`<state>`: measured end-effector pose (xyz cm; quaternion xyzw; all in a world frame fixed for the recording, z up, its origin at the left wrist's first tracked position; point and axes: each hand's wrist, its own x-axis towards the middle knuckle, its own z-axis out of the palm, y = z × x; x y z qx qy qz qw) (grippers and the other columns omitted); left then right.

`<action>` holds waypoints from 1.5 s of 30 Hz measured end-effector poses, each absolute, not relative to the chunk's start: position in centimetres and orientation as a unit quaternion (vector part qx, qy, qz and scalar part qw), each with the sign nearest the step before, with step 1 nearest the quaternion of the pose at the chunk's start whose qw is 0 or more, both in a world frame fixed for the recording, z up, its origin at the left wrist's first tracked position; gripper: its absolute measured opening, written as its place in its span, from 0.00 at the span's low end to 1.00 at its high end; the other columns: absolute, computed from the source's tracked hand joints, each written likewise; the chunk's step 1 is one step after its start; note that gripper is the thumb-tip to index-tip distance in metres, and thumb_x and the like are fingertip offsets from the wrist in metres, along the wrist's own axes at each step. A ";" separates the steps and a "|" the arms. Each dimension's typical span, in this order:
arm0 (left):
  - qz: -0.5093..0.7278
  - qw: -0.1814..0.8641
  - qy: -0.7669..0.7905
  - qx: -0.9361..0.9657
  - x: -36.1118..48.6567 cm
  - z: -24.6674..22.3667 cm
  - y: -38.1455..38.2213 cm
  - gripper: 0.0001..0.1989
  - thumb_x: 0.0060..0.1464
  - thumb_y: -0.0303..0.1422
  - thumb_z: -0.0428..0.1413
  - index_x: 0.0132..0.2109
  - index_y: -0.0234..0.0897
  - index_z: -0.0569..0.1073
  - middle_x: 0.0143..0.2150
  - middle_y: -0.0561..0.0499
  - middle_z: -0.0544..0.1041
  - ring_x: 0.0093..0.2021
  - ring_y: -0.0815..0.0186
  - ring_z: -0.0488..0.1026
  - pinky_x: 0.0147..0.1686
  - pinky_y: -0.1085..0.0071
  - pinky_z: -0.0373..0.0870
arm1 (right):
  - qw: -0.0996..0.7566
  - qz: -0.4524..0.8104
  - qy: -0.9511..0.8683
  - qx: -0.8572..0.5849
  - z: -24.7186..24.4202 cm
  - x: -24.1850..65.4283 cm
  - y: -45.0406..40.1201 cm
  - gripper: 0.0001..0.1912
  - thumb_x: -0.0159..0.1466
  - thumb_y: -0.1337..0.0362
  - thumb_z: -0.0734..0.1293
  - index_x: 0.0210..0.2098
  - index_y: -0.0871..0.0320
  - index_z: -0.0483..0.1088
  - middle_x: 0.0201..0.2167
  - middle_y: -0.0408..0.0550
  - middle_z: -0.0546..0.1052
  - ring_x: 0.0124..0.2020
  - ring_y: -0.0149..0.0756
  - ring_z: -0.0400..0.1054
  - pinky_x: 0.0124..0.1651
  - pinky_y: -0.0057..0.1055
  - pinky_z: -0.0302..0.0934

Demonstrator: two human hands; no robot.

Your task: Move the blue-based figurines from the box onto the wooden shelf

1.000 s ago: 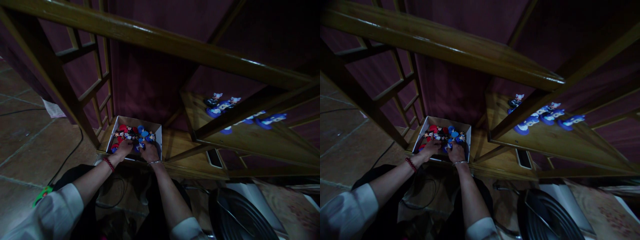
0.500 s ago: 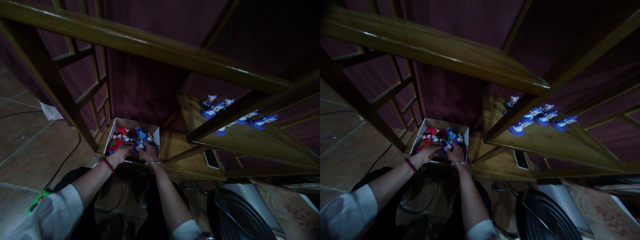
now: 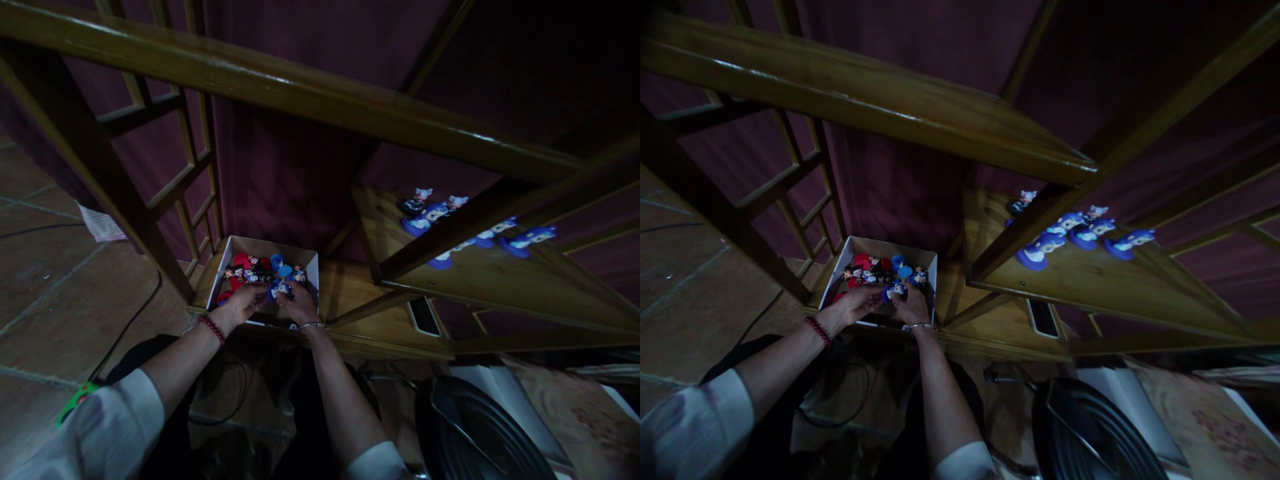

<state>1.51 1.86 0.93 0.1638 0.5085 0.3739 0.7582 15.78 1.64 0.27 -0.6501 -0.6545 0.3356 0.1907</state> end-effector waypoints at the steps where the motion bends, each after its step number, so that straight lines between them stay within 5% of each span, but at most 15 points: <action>1: 0.377 0.760 0.505 0.162 1.5 0.9 1.9 0.04 0.49 0.23 0.49 0.32 0.31 0.68 0.29 0.51 0.74 0.28 0.76 0.69 0.33 0.79 0.67 | 0.192 0.336 -0.654 -0.650 0.2 15.8 1.7 0.15 0.55 0.58 0.60 0.42 0.55 0.64 0.34 0.43 0.73 0.35 0.31 0.67 0.39 0.27 0.60; 10: 0.382 0.783 0.473 0.136 1.3 1.3 1.5 0.08 0.49 0.21 0.49 0.38 0.32 0.68 0.31 0.49 0.74 0.29 0.73 0.71 0.36 0.73 0.69 | 0.263 0.383 -0.620 -0.632 -0.2 16.1 1.6 0.18 0.55 0.60 0.60 0.45 0.54 0.62 0.33 0.42 0.73 0.34 0.30 0.67 0.38 0.28 0.62; 18: 0.413 0.790 0.434 0.130 1.1 1.1 1.6 0.10 0.49 0.19 0.47 0.39 0.30 0.68 0.31 0.46 0.74 0.32 0.68 0.72 0.38 0.69 0.69 | 0.345 0.419 -0.570 -0.617 -0.8 16.5 1.8 0.15 0.49 0.62 0.64 0.38 0.51 0.68 0.27 0.39 0.72 0.28 0.30 0.67 0.32 0.27 0.64; 28: 0.422 0.786 0.433 0.131 1.2 1.5 1.4 0.09 0.48 0.18 0.47 0.36 0.30 0.69 0.29 0.47 0.74 0.31 0.69 0.72 0.37 0.72 0.68 | 0.364 0.488 -0.515 -0.604 -1.6 16.6 2.1 0.18 0.47 0.61 0.65 0.38 0.56 0.68 0.22 0.40 0.71 0.23 0.29 0.65 0.28 0.27 0.63; 45: 0.443 0.761 0.447 0.158 1.3 0.9 1.4 0.08 0.45 0.18 0.50 0.33 0.31 0.71 0.28 0.49 0.74 0.29 0.71 0.71 0.34 0.73 0.68 | 0.365 0.504 -0.510 -0.594 -1.1 16.5 2.0 0.18 0.47 0.59 0.66 0.37 0.57 0.68 0.26 0.42 0.73 0.25 0.30 0.67 0.30 0.28 0.64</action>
